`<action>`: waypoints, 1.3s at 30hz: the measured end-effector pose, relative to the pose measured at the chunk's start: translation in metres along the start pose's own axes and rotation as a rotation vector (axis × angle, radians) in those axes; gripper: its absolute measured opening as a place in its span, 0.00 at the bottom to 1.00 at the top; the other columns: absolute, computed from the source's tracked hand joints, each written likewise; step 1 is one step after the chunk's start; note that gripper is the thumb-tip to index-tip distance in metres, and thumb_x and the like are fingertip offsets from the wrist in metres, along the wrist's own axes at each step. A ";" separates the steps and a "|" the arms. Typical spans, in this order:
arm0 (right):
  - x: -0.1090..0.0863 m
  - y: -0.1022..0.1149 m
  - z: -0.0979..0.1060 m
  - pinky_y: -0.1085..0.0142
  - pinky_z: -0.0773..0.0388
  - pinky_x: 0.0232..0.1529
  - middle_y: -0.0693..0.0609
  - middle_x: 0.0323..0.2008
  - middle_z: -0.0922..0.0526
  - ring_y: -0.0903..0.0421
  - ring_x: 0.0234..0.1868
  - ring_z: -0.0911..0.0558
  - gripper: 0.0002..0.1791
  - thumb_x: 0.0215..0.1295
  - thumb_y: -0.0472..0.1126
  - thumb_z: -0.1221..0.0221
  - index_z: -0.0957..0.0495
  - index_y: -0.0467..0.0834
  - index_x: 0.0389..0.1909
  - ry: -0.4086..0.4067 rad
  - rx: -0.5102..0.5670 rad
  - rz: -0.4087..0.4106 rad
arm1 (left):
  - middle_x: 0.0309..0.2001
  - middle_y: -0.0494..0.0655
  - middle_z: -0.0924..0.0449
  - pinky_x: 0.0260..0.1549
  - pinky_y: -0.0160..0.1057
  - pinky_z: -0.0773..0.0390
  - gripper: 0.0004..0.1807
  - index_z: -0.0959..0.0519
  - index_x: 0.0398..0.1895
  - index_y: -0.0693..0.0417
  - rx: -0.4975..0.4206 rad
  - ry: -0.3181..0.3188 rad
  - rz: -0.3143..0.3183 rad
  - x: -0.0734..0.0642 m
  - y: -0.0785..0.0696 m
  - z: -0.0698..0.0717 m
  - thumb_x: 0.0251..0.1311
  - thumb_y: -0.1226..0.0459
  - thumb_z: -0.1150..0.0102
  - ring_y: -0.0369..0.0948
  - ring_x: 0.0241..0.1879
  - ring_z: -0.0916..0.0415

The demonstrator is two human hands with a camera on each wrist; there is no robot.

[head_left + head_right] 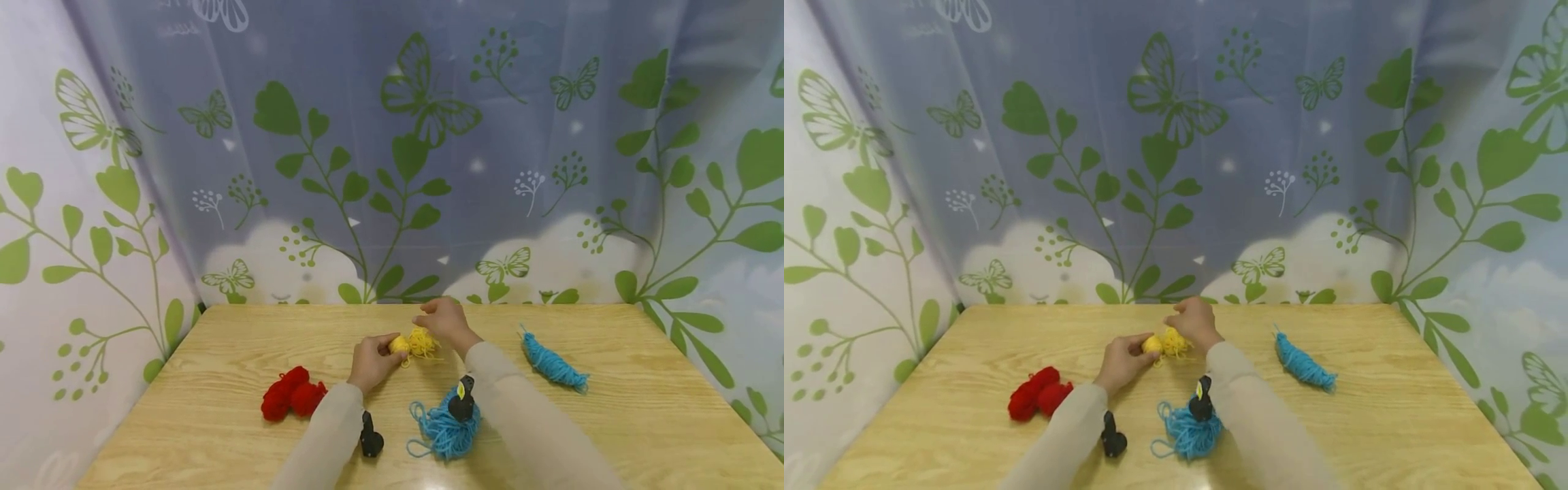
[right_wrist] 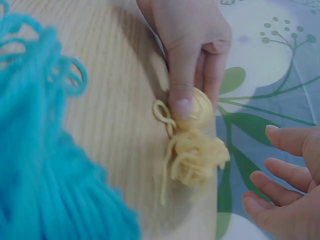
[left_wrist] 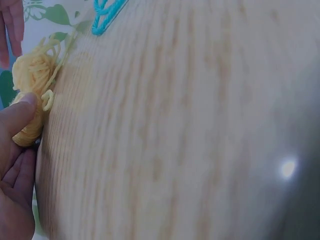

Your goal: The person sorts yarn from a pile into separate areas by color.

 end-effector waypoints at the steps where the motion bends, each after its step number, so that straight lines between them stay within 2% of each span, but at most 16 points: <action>1: 0.000 0.001 0.004 0.52 0.23 0.53 0.39 0.57 0.22 0.42 0.56 0.23 0.22 0.64 0.42 0.38 0.23 0.35 0.56 -0.001 -0.008 0.003 | 0.47 0.56 0.17 0.38 0.38 0.18 0.22 0.20 0.54 0.61 0.001 0.000 -0.002 0.000 0.000 0.000 0.55 0.64 0.32 0.46 0.42 0.17; 7: -0.004 -0.001 0.026 0.49 0.26 0.55 0.38 0.59 0.25 0.40 0.60 0.27 0.23 0.65 0.41 0.39 0.25 0.35 0.59 0.010 0.006 0.029 | 0.47 0.56 0.17 0.39 0.41 0.18 0.22 0.20 0.55 0.61 0.003 0.007 -0.006 0.001 0.000 0.000 0.56 0.64 0.32 0.46 0.43 0.18; 15: -0.010 -0.025 0.060 0.47 0.29 0.59 0.37 0.63 0.29 0.39 0.64 0.32 0.27 0.67 0.43 0.41 0.30 0.36 0.63 0.048 0.087 0.053 | 0.50 0.56 0.18 0.41 0.41 0.18 0.23 0.21 0.56 0.60 -0.009 0.013 0.010 -0.002 0.000 -0.001 0.56 0.65 0.33 0.47 0.45 0.18; 28: -0.033 -0.082 0.116 0.44 0.34 0.63 0.35 0.67 0.36 0.36 0.68 0.38 0.33 0.68 0.48 0.42 0.37 0.34 0.68 0.004 0.141 0.024 | 0.50 0.57 0.18 0.41 0.39 0.18 0.23 0.21 0.56 0.60 -0.007 0.005 0.004 -0.002 0.002 -0.001 0.55 0.65 0.32 0.47 0.46 0.18; 34: -0.047 -0.113 0.134 0.43 0.33 0.61 0.34 0.67 0.37 0.35 0.67 0.38 0.35 0.69 0.51 0.44 0.39 0.34 0.69 -0.018 0.094 -0.009 | 0.51 0.57 0.19 0.42 0.39 0.18 0.23 0.21 0.55 0.60 -0.016 0.001 -0.002 -0.001 0.003 -0.002 0.55 0.65 0.32 0.47 0.47 0.19; 39: -0.062 -0.137 0.142 0.43 0.31 0.58 0.30 0.66 0.36 0.33 0.64 0.36 0.35 0.70 0.50 0.45 0.39 0.30 0.67 -0.019 0.052 -0.026 | 0.51 0.56 0.18 0.42 0.39 0.18 0.23 0.21 0.55 0.60 -0.026 0.003 0.011 -0.002 0.003 -0.001 0.55 0.65 0.32 0.47 0.47 0.19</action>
Point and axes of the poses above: each hand's wrist, its own x-axis towards the middle knuckle, its own z-axis out of the back of the hand, y = z × x, the point moved 4 cm from there along x, towards the middle knuckle
